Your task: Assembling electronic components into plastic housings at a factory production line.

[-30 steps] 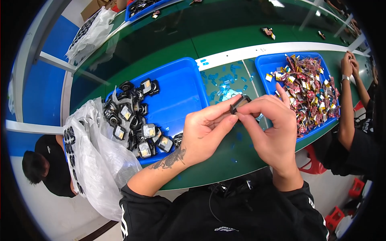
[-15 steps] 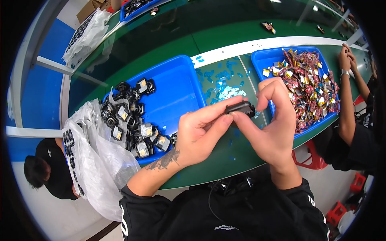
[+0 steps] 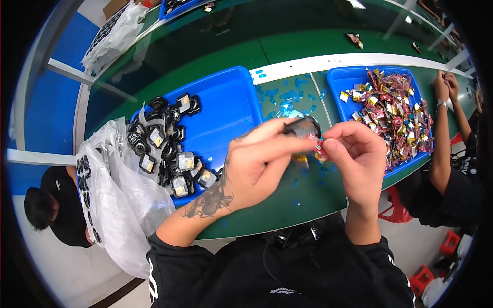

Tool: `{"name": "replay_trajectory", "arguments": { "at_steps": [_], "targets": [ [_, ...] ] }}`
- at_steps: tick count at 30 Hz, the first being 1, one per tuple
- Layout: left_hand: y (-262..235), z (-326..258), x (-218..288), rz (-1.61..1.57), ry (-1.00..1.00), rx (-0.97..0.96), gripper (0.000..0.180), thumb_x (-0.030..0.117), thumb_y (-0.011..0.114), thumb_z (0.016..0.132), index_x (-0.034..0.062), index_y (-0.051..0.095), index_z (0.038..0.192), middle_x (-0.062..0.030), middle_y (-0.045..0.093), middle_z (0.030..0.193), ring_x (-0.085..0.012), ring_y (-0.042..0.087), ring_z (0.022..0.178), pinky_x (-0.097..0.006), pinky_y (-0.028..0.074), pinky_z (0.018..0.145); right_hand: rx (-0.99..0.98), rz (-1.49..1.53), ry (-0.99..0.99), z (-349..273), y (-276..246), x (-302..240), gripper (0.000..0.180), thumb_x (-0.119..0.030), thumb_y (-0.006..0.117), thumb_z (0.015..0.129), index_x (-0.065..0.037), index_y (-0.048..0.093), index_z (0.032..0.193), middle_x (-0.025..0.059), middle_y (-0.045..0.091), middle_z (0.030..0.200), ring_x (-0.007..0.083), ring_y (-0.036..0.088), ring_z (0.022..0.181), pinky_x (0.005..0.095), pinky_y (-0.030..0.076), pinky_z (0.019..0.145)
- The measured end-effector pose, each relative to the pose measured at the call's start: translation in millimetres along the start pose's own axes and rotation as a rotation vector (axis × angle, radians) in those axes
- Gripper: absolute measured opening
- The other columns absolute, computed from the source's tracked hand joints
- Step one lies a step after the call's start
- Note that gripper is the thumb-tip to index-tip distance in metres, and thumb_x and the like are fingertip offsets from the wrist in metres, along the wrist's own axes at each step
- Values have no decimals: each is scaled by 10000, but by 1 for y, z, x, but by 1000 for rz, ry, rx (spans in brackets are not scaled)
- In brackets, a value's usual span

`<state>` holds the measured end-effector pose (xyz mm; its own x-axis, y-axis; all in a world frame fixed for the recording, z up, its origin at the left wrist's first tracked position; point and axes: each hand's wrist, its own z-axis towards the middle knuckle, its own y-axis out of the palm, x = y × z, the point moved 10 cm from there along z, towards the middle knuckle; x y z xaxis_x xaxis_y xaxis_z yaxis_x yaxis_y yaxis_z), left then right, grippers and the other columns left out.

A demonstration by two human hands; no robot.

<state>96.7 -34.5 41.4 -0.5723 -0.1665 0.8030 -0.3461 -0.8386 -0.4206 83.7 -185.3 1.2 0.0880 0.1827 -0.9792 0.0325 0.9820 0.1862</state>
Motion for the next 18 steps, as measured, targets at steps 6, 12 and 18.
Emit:
{"name": "replay_trajectory", "arguments": {
  "at_steps": [6,12,18],
  "targets": [
    [-8,5,8,108,1,115,332,-118,679,735,-2,712,1045,-158,688,1067,-241,697,920,-276,556,739,-53,80,75,0,4,7,95,33,646,894,61,658,984,73,687,866,91,654,758,204,534,690],
    [0,3,12,213,40,-12,264,-62,735,730,12,730,984,-115,690,941,-197,675,733,-245,526,628,-139,83,39,0,10,9,53,-24,626,923,27,615,932,30,629,857,69,583,769,204,486,670],
    [13,-8,-29,-248,-441,-45,117,-13,713,838,-46,709,950,-95,686,909,-95,633,761,-217,495,622,-47,-254,-90,-9,6,-3,68,-55,609,936,10,592,944,31,586,912,68,565,823,209,480,673]
  ]
}}
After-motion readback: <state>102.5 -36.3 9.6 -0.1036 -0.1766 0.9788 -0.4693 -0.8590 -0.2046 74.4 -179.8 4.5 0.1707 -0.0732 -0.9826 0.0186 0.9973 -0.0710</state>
